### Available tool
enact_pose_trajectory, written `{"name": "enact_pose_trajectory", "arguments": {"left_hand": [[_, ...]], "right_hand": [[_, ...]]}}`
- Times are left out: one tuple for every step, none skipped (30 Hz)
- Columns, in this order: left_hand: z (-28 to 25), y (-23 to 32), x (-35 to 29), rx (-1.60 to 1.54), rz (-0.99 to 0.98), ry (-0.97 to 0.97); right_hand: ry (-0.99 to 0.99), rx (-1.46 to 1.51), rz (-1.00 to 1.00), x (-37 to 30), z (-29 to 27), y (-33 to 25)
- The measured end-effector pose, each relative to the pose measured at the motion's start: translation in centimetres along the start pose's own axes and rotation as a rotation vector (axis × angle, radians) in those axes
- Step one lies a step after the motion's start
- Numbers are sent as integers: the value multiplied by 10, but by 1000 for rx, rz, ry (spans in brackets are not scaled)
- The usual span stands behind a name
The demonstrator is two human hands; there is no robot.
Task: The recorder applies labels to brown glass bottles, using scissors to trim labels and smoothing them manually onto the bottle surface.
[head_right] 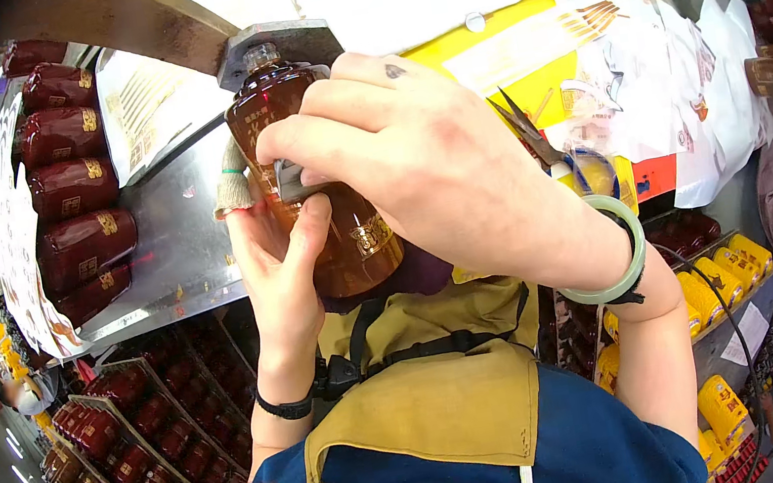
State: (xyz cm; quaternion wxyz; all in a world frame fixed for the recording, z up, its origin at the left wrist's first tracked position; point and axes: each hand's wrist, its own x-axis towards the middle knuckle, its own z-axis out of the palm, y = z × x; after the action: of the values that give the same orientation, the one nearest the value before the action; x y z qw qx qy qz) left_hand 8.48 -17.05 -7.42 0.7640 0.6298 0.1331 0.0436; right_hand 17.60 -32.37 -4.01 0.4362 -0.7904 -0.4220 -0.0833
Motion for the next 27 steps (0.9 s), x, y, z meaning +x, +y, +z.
{"name": "enact_pose_trajectory", "arguments": {"left_hand": [[0, 0, 0, 2, -1, 5], [0, 0, -1, 3, -1, 6], [0, 0, -1, 3, -13, 3], [0, 0, -1, 2, -25, 0], [1, 1, -1, 2, -26, -2], [1, 1, -1, -10, -34, 0], [1, 1, -1, -22, -41, 1], [2, 1, -1, -21, -40, -2], [2, 1, -1, -24, -32, 7], [3, 1, -2, -27, -22, 17], [3, 1, -1, -25, -21, 18], [3, 0, 0, -20, 8, 24], [3, 0, 1, -16, 36, 30], [3, 0, 1, -15, 35, 27], [3, 1, 0, -16, 12, 23], [3, 2, 0, -16, -13, 18], [4, 2, 0, 9, -17, 29], [4, 3, -1, 10, -16, 25], [4, 3, -1, -1, -16, 18], [4, 4, -1, -11, -15, 12], [3, 4, -1, -11, -15, 10], [2, 4, -1, -10, -13, -8], [0, 4, 0, -9, -11, -27], [-3, 5, 1, -10, -11, -27], [-7, 5, 3, -45, -19, -75], [-9, 5, 4, -75, -43, -110], [-10, 5, 4, -80, -29, -121]], "right_hand": [[11, -11, -13, 1, 2, 1], [12, 4, -2, 2, 4, 2], [57, -36, -31, 4, 5, 4], [111, -78, -73, 5, 5, 5], [103, -79, -58, 7, 5, 7], [133, -105, -69, 8, 5, 8], [150, -120, -75, 8, 3, 7], [167, -134, -80, 8, 3, 7], [188, -108, -59, 6, 1, 5], [207, -69, 14, 4, 1, 2], [179, 44, 25, 2, 3, 0], [107, 21, 4, 1, 4, -1], [105, 19, 18, 0, 6, 0], [157, -16, 0, -1, 7, 2], [210, -53, -17, -1, 8, 5], [233, -129, 2, -2, 5, 9], [280, -163, 10, -4, 3, 13], [296, -196, -94, -5, -1, 17], [315, -96, 62, -8, -2, 16], [333, 1, 214, -12, -4, 16], [319, 192, 293, -12, -1, 18], [320, 194, 290, -14, 0, 17], [294, 276, 419, -17, 1, 15], [264, 352, 565, -20, 3, 12], [228, 521, 601, -23, 5, 9], [155, 559, 668, -25, 5, 6], [148, 505, 660, -25, 6, 6]]}}
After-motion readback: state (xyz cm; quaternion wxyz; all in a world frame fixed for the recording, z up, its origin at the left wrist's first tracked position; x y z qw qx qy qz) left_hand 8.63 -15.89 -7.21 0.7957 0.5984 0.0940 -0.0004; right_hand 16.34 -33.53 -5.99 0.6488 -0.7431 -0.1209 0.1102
